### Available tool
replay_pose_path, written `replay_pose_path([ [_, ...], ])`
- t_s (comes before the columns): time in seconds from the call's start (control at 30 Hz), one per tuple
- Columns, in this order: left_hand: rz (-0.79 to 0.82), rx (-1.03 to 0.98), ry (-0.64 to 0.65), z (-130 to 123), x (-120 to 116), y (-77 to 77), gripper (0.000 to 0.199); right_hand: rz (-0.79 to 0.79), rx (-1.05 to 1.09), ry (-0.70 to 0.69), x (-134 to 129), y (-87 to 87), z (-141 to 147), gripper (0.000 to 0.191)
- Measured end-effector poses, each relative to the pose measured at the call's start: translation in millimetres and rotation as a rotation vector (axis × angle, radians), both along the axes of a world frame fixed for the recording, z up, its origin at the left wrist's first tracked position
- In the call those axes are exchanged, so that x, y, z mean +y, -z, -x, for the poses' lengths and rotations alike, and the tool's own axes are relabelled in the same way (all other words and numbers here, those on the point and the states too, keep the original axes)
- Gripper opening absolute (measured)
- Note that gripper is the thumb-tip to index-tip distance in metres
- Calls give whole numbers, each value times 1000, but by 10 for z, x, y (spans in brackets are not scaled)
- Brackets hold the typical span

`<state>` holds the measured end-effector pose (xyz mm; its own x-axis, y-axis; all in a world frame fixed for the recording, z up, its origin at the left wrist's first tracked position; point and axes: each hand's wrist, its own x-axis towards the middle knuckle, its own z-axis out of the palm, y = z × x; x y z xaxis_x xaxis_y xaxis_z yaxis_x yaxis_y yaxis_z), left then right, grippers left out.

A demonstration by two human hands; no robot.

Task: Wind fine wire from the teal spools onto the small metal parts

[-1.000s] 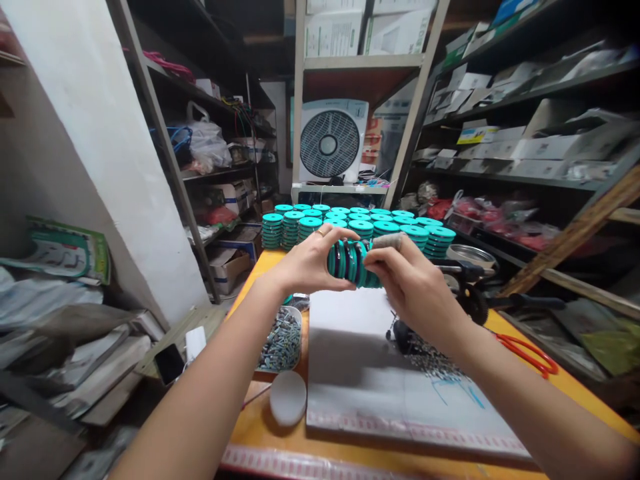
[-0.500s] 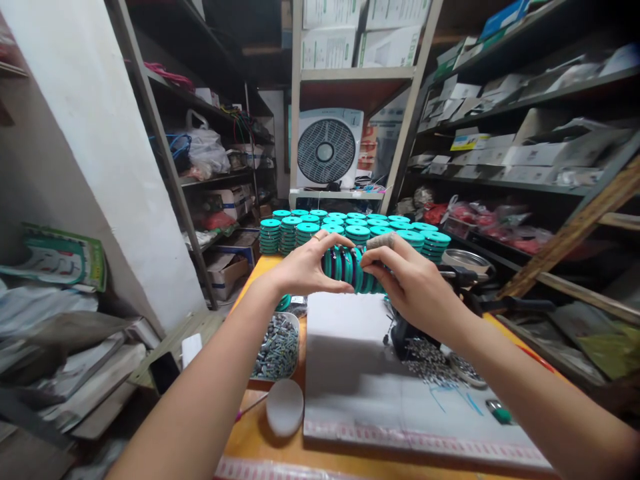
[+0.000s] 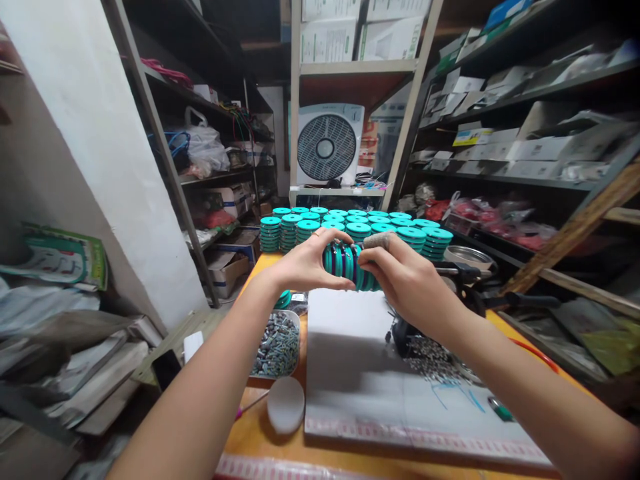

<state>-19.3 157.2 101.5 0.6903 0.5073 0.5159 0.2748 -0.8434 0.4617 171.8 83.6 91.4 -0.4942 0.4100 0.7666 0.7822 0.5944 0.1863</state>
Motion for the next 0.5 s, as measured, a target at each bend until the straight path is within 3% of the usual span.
replay_pose_path([
  [0.13, 6, -10, 8, -3, -1, 0, 60, -54, -72, 16, 10, 38, -26, 15],
  [0.33, 12, 6, -10, 0, -23, -15, 62, -17, 206, -52, -26, 56, -46, 11],
  [0.5, 24, 2, -6, -3, -15, 0, 61, -94, 77, -70, -33, 106, -69, 14],
])
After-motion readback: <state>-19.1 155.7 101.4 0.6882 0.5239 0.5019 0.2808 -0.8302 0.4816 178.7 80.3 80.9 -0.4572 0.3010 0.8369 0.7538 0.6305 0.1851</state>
